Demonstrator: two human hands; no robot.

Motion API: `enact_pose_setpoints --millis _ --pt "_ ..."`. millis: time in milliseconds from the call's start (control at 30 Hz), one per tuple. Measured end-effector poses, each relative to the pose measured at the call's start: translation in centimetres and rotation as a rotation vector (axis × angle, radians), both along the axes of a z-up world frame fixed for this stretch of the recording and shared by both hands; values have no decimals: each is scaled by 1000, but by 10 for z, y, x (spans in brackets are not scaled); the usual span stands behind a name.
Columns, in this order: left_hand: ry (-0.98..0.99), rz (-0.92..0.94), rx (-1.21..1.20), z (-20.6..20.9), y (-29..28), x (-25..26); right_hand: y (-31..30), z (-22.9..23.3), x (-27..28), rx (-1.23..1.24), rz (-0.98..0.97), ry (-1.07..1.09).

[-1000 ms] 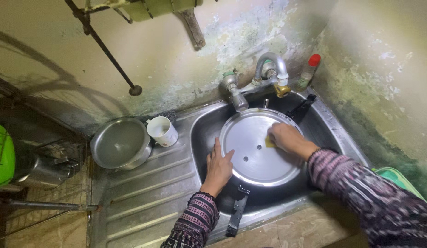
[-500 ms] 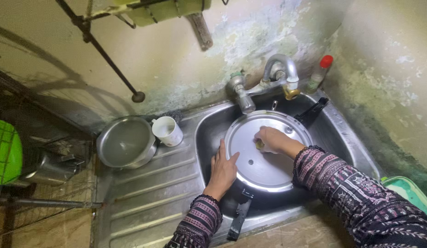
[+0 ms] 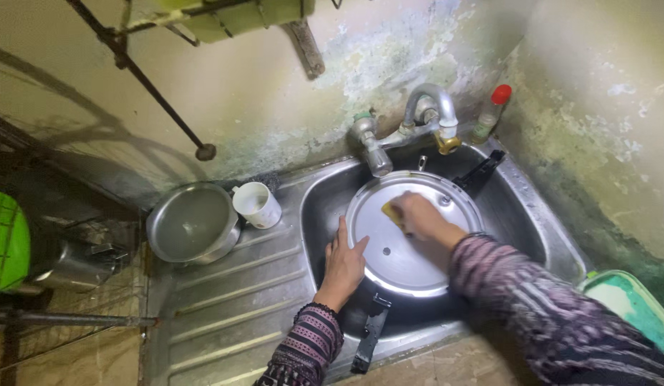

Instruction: The person scrubs the lid of a pressure cooker with a sponge in a stainless steel sink, rinses it under the tap, and sets it against the wall. They then wash the cooker's inner pot and a metal strainer insert with the sponge, turning the parts as they clean.

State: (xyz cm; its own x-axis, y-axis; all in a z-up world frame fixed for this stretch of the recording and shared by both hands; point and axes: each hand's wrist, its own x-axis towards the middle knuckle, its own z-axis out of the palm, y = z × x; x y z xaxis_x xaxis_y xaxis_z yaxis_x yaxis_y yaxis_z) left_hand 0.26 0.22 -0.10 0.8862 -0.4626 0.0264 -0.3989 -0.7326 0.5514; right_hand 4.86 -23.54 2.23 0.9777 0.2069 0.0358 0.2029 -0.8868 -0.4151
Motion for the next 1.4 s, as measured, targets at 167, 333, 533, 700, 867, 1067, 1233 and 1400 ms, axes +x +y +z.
enact_pose_setpoints --millis 167,333,533,700,867,1067,1233,1400 --pt "-73 -10 25 -7 -2 1 47 -22 -12 169 213 -185" --pt "-102 -27 32 -6 0 0 29 -13 15 63 203 -461" --pt "-51 23 93 4 -8 -1 -48 8 12 -529 -16 -379" --pt "-15 36 85 5 -9 -1 -85 -3 -25 -489 -232 -263" --pt "-21 28 86 0 -11 0 -77 -9 -78 -581 -276 -160" --pt "-30 5 111 9 -12 0 -18 21 -133 -325 -389 308" --pt "-247 -118 226 45 -21 -19 -14 23 -143 -85 -311 338" --pt "-116 -437 100 56 -49 -71 -67 -2 -117 496 -559 238"
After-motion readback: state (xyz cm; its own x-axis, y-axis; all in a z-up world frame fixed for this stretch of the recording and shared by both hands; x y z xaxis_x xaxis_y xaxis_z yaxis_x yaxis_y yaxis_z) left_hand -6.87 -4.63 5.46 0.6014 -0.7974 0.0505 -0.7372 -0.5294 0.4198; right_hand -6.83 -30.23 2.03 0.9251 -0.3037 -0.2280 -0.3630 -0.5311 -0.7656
